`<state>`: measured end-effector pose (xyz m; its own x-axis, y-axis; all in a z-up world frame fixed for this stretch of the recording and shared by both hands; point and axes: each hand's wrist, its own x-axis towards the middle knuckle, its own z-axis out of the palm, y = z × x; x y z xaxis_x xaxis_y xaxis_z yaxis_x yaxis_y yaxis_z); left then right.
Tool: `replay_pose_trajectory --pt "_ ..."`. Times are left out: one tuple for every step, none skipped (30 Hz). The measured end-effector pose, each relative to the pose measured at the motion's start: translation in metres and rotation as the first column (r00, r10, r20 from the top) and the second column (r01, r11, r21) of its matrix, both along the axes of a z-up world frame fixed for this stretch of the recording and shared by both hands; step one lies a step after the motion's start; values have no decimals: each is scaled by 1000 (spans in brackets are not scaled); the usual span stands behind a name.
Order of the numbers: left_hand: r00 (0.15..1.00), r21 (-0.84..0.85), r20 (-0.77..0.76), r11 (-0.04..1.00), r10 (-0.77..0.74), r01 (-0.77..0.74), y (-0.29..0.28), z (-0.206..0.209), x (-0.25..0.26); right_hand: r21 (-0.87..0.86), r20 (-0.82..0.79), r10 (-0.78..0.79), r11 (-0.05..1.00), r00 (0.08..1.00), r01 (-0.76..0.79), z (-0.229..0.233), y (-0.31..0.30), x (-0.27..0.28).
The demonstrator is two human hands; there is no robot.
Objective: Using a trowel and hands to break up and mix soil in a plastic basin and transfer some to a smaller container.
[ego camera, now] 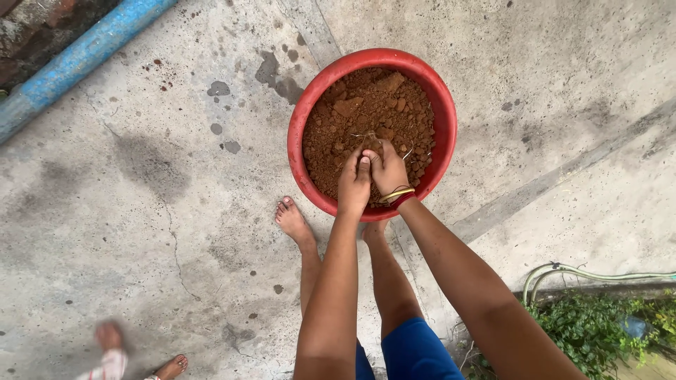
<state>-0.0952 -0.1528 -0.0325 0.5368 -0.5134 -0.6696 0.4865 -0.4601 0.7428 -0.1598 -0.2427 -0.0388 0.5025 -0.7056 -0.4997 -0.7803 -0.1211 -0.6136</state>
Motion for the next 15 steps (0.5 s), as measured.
replay_pose_trajectory --pt "1000 -1 2 1000 3 -3 4 -6 -1 -1 2 3 1000 1000 -3 -2 -3 0" --pt "1000 -50 26 999 -1 3 8 -13 -3 -43 38 9 999 999 -8 -4 -5 -2" --pt "999 -100 50 995 -5 10 12 -19 -5 -85 75 17 996 997 -10 -6 -7 -3" --pt "999 -100 51 995 -4 9 12 -5 2 -85 75 18 996 997 -12 -1 -9 0" --pt "997 -24 -71 1000 4 -6 12 10 8 15 8 -47 999 999 46 4 -10 2" --pt "982 52 -190 999 19 -9 13 24 15 111 -65 -104 988 992 111 9 -11 6" --pt "982 53 -188 999 20 -10 19 17 9 111 -63 -103 988 993 110 14 -13 7" --pt "996 -62 -79 997 41 -46 25 10 4 166 -66 -153 973 986 162 19 -14 10" --pt "997 -181 27 981 71 -65 31 2 0 220 -71 -202 952 977 212 23 -16 13" --pt "997 -182 30 981 74 -67 26 28 15 220 -68 -199 953 978 209 25 -17 13" --pt "989 -138 -34 979 145 -148 21 54 29 233 -94 -219 944 971 235 27 -18 14" --pt "971 -85 -98 970 217 -226 18 81 42 247 -126 -238 933 963 263 30 -18 13" --pt "970 -82 -100 970 220 -228 17 95 54 249 -128 -235 933 963 261 27 -18 11" --pt "929 -270 108 910 354 -316 16 110 65 230 -135 -213 943 968 240 25 -18 9" --pt "821 -466 278 817 499 -339 15 124 76 211 -142 -191 953 971 219 23 -19 7"
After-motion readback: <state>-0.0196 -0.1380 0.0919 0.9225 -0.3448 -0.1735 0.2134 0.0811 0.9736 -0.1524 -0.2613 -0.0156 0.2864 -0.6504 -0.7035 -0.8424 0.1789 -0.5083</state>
